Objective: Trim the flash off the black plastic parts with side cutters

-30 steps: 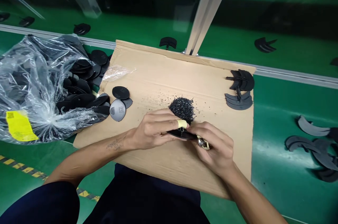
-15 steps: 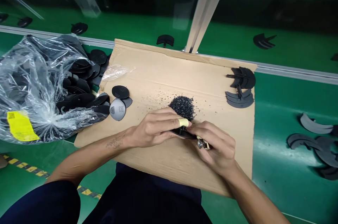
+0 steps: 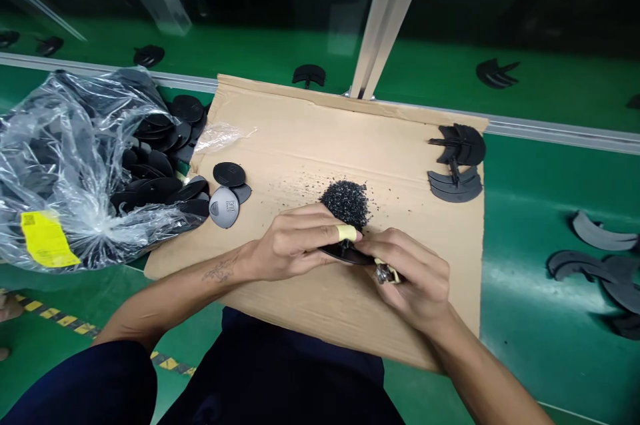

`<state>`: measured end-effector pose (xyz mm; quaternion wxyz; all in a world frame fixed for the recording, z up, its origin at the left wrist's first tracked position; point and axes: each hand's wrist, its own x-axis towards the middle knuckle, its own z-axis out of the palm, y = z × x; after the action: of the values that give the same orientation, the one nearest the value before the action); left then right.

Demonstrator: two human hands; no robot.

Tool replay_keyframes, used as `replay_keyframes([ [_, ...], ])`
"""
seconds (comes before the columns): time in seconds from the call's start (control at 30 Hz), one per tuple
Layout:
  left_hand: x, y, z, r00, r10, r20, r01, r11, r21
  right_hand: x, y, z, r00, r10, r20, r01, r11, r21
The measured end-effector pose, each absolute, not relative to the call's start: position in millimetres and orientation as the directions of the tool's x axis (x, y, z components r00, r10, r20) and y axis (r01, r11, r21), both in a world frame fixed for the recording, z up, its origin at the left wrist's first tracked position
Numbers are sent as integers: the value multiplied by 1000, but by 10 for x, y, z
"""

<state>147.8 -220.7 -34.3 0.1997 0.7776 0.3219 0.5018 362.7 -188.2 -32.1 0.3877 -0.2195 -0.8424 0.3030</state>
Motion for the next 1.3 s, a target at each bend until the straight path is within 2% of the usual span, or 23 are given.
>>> replay_keyframes([
  [0.1, 1470, -2178, -347, 337, 700, 629, 265, -712, 651, 3630, -1877, -337, -609, 593, 526, 142, 735, -664],
  [0.27, 1482, -2168, -345, 263, 741, 618, 255, -671, 696, 3627, -1865, -361, -606, 572, 553, 135, 758, -638],
  [0.47, 1479, -2190, -333, 259, 750, 608, 253, -661, 707, 3621, -1891, -394, -579, 591, 562, 133, 748, -650],
  [0.7, 1511, -2240, -358, 208, 856, 474, 265, -515, 815, 3581, -1936, -336, -531, 699, 479, 165, 640, -751],
  [0.87, 1555, -2270, -386, 80, 917, 390, 316, -395, 863, 3523, -1941, -284, -481, 834, 271, 266, 433, -861],
  [0.97, 1565, -2271, -377, 60, 942, 330, 335, -331, 882, 3515, -1956, -273, -444, 876, 186, 290, 338, -895],
  [1.13, 1573, -2274, -372, 56, 949, 309, 360, -308, 880, 3519, -1964, -282, -428, 890, 154, 258, 284, -923],
  [1.3, 1558, -2276, -391, 90, 926, 367, 374, -373, 849, 3522, -1953, -300, -451, 866, 217, 272, 365, -890],
])
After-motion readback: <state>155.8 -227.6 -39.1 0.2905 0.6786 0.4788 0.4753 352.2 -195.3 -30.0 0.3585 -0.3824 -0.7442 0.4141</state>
